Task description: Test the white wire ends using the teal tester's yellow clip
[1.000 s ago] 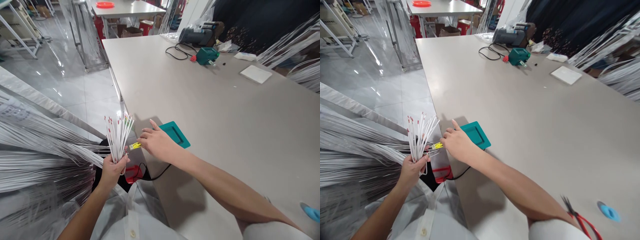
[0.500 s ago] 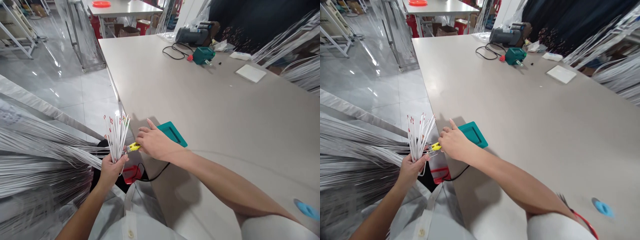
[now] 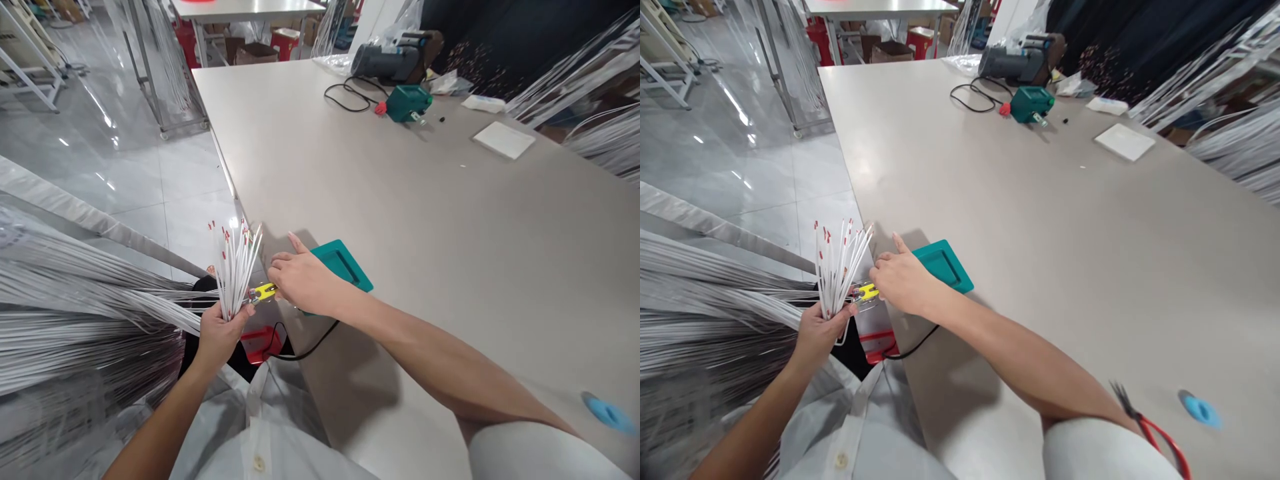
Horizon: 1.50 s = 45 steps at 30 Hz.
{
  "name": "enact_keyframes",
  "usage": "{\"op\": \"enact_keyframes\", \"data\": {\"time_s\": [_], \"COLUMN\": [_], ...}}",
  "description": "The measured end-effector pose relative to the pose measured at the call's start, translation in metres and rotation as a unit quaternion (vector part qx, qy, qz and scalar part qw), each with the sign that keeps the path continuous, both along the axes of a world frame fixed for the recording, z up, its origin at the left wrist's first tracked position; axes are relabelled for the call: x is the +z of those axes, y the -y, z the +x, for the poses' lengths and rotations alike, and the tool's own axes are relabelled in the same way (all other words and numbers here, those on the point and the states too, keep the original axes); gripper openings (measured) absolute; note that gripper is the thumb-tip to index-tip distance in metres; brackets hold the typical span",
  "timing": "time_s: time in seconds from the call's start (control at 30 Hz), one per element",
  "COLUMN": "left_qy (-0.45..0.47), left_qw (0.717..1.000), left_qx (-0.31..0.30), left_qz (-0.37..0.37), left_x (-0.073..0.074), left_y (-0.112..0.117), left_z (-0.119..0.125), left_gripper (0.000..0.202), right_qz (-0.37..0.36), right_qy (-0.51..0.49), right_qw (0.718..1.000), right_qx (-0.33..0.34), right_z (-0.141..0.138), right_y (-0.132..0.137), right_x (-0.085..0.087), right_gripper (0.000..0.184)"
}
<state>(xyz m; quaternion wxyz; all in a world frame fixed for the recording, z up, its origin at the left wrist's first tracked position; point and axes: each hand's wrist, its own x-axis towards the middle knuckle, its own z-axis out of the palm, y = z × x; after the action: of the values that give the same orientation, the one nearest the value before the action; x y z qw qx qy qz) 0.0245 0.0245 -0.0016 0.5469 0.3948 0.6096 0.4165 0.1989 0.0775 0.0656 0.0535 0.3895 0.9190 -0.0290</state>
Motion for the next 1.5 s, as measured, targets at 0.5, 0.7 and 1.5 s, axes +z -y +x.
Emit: {"op": "enact_keyframes", "data": {"time_s": [0.5, 0.7, 1.5], "left_qy": [0.013, 0.057, 0.161], "left_qw": [1.000, 0.998, 0.985], "left_qx": [0.014, 0.027, -0.033], "left_qz": [0.004, 0.014, -0.052], "left_x": [-0.008, -0.002, 0.013], "left_y": [0.005, 0.013, 0.035], "left_z": [-0.004, -0.007, -0.027], "left_gripper": [0.033, 0.036, 0.019], "right_qz": [0.049, 0.047, -0.330], "right_qy": [-0.011, -0.050, -0.699], "right_qw": [0.998, 0.997, 0.608], "right_qx": [-0.027, -0.023, -0.181], "right_z": [0.001, 0.002, -0.054], "right_y": [0.009, 0.011, 0.066], "right_x": [-0.012, -0.007, -0.050], "right_gripper": [0.044, 0.053, 0.009]}}
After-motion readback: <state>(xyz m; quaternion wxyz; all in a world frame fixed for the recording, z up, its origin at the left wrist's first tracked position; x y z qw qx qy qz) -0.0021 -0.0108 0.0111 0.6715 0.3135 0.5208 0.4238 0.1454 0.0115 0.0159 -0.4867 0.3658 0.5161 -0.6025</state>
